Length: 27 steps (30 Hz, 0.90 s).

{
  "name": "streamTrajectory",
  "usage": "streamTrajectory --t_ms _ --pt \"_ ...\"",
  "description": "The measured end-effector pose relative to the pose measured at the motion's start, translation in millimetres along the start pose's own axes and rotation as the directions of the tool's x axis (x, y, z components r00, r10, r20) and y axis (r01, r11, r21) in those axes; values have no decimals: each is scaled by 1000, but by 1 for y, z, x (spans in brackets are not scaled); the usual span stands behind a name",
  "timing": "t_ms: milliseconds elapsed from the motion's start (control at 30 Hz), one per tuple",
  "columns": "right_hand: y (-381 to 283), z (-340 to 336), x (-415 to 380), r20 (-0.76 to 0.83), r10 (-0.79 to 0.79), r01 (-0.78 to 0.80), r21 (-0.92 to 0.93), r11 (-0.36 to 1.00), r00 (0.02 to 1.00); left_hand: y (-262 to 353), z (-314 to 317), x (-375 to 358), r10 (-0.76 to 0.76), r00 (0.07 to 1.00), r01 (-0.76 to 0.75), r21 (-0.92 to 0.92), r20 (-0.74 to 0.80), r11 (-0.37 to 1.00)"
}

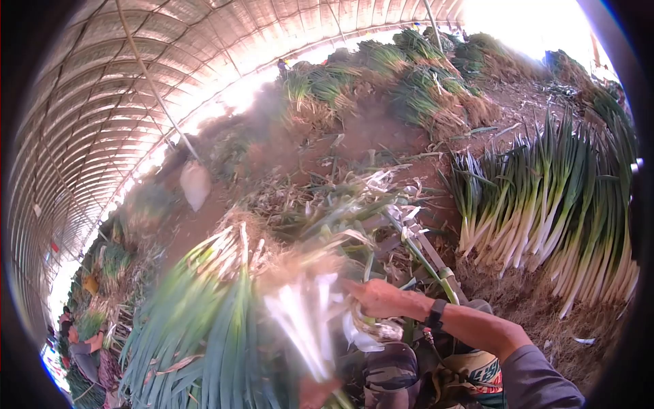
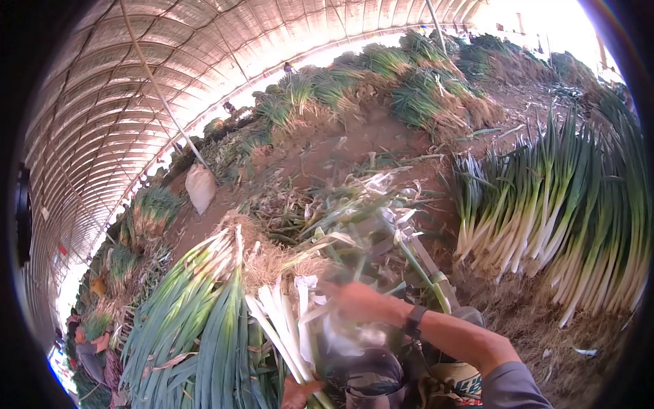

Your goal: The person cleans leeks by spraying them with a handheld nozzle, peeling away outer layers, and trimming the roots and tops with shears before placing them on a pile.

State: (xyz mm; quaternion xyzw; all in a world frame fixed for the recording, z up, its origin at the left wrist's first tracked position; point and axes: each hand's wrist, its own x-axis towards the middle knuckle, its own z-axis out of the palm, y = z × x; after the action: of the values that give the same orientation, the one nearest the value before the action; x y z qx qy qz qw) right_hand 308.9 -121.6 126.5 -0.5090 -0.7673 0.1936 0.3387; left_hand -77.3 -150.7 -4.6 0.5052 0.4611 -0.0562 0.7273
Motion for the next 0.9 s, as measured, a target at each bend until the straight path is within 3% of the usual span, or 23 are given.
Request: streamTrajectory --t_ms 67,133,233,267,333,367,400,433,467,500,533,567,600,633,667,700,733,767,800,833,867,900 --pt "8 18 2 68 17 -23 84 996 998 33 27 -14 24 995 -9 149 -102 989" --pt "29 42 10 129 9 -11 16 1000 992 74 67 -35 135 967 -60 327 -214 943" --pt "24 37 23 144 45 -14 -210 978 989 97 90 -39 99 938 24 345 -334 938" --pt "48 50 22 -188 -32 34 9 999 982 108 96 -47 59 951 16 240 -302 971" --pt "50 28 44 -352 310 -249 209 946 883 43 61 -9 255 944 -236 110 -210 965" --pt "52 10 51 -353 387 -375 106 921 852 21 45 2 348 922 -347 37 -171 937" --pt "52 -10 58 -352 462 -492 3 870 814 45 48 -14 97 973 -89 45 -209 995" --pt "53 -35 60 -285 460 -537 -334 775 841 25 37 -11 340 938 -345 -107 -66 932" --pt "52 -63 62 -217 473 -491 -636 595 854 -7 22 -3 581 814 -549 -287 32 785" --pt "71 -79 58 -269 489 -558 -394 730 830 -25 12 1 784 616 -670 -472 76 572" --pt "92 -95 54 -320 503 -562 -123 818 803 -20 16 -9 727 687 -681 -346 2 645" --pt "110 -103 44 -368 494 -454 195 869 788 2 32 -35 669 738 -669 -219 -85 710" --pt "128 -110 34 -416 483 -267 478 837 770 26 49 -62 612 769 -634 -95 -185 767" --pt "122 -120 25 -403 354 -279 234 931 844 43 60 -78 556 779 -575 22 -290 818" --pt "120 -118 23 -363 238 -219 95 971 901 50 68 -81 754 612 -779 -14 -238 627" --pt "118 -116 21 -316 118 -136 -37 990 942 57 73 -86 709 649 -736 11 -278 677" --pt "109 -105 19 -277 2 -16 -47 999 961 64 78 -91 660 682 -687 34 -316 726" --pt "103 -100 14 -199 -32 6 -130 991 979 67 79 -94 608 710 -634 54 -354 772" --pt "85 -99 10 -120 -67 40 -208 977 991 63 78 -93 643 696 -682 -11 -319 732" --pt "44 -106 11 -12 -1 -3 -366 931 1000 55 76 -89 680 675 -724 -79 -286 686" --pt "43 -92 16 35 63 -49 -327 944 997 49 74 -87 716 650 -758 -148 -255 635" --pt "32 -88 17 -14 -156 143 -319 937 988 49 73 -87 668 697 -707 -98 -261 700"
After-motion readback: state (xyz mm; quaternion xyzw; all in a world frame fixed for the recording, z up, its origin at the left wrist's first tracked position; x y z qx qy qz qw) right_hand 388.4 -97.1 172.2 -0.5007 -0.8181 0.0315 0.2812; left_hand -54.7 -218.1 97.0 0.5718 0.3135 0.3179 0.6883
